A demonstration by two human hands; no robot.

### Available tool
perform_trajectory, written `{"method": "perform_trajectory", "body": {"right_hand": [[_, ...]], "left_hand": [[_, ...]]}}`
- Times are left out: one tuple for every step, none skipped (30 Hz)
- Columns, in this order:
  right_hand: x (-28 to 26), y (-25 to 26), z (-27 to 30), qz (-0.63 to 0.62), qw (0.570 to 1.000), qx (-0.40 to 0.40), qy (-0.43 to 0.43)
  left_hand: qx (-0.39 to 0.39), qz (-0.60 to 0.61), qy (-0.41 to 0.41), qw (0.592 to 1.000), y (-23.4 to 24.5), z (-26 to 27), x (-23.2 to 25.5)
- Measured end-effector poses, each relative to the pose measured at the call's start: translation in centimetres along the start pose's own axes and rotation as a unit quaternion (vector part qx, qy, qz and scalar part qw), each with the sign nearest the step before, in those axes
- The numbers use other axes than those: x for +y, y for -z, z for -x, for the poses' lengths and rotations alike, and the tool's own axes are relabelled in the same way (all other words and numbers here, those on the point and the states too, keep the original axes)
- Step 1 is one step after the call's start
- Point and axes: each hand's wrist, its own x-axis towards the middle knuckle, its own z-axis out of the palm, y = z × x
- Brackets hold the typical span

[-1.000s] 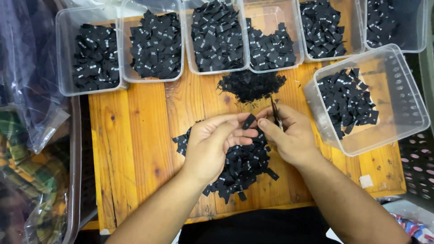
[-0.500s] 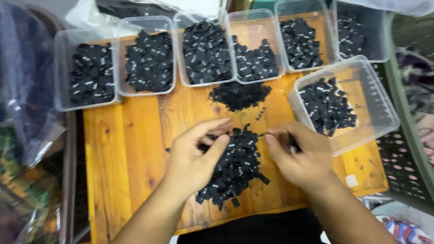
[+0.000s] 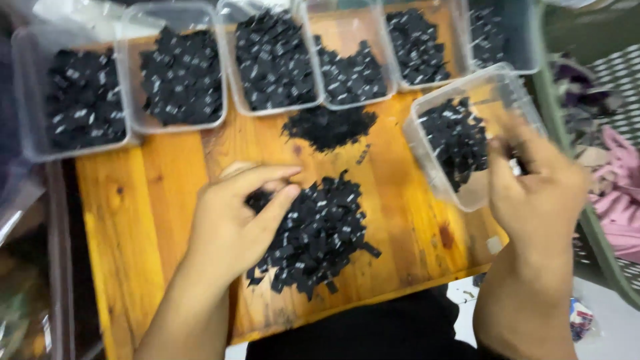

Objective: Sorting and inspecting small black garment size labels on a wooden table using hands and a small tool.

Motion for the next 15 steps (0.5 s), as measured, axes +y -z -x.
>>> {"method": "perform_trajectory", "body": {"right_hand": [[0.6, -0.2, 0.8, -0.009, 1.000, -0.009, 0.000], [1.2, -0.6, 1.2, -0.001, 0.999, 0.024, 0.029], [1.9, -0.9, 1.6, 0.007, 0.997, 0.057, 0.059], [0.7, -1.4, 1.6, 0.000, 0.997, 0.055, 0.060], [-0.3, -1.8, 1.5, -0.096, 0.990, 0.069, 0.083], [-1.3, -2.0, 1.4, -0.193, 0.972, 0.083, 0.103], [-2.8, -2.4, 1.6, -0.196, 0.972, 0.083, 0.103], [-4.3, -2.5, 1.9, -0.209, 0.976, 0.016, 0.065], [-5.7, -2.7, 2.2, -0.220, 0.974, -0.050, 0.026], [-6.2, -3.5, 1.3, -0.220, 0.974, -0.050, 0.025], [-6.9, -4.4, 0.4, -0.154, 0.970, -0.187, -0.005], [-7.5, -5.3, -0.5, -0.085, 0.943, -0.319, -0.035], [-7.2, -6.3, -0.7, -0.085, 0.943, -0.319, -0.034], [-6.9, -7.4, -0.9, -0.079, 0.936, -0.343, -0.025], [-6.6, -8.5, -1.2, -0.073, 0.927, -0.367, -0.016]], "left_hand": [[0.002, -0.006, 0.011, 1.000, -0.1, 0.1, -0.4], [-0.042, -0.027, -0.033, 0.998, -0.1, -0.1, -0.9], [-0.086, -0.049, -0.075, 0.992, -0.1, -0.3, -1.3], [-0.083, -0.053, -0.071, 0.993, -0.3, -0.2, -1.6], [-0.106, -0.073, -0.076, 0.989, -0.5, -0.2, -1.8], [-0.131, -0.090, -0.083, 0.984, -0.9, -0.4, -2.0], [-0.130, -0.093, -0.081, 0.984, -1.0, -0.2, -2.1], [-0.133, -0.093, -0.087, 0.983, -1.2, -0.2, -2.2], [-0.137, -0.094, -0.093, 0.982, -1.5, -0.1, -2.3], [-0.138, -0.094, -0.093, 0.982, -1.6, -0.2, -2.3], [-0.116, -0.085, -0.101, 0.984, -1.7, -0.1, -2.3], [-0.094, -0.077, -0.107, 0.987, -1.8, -0.1, -2.3], [-0.094, -0.078, -0.107, 0.987, -1.9, -0.1, -2.3], [-0.081, -0.075, -0.109, 0.988, -2.0, -0.1, -2.3], [-0.067, -0.073, -0.111, 0.989, -2.1, -0.2, -2.3]]}}
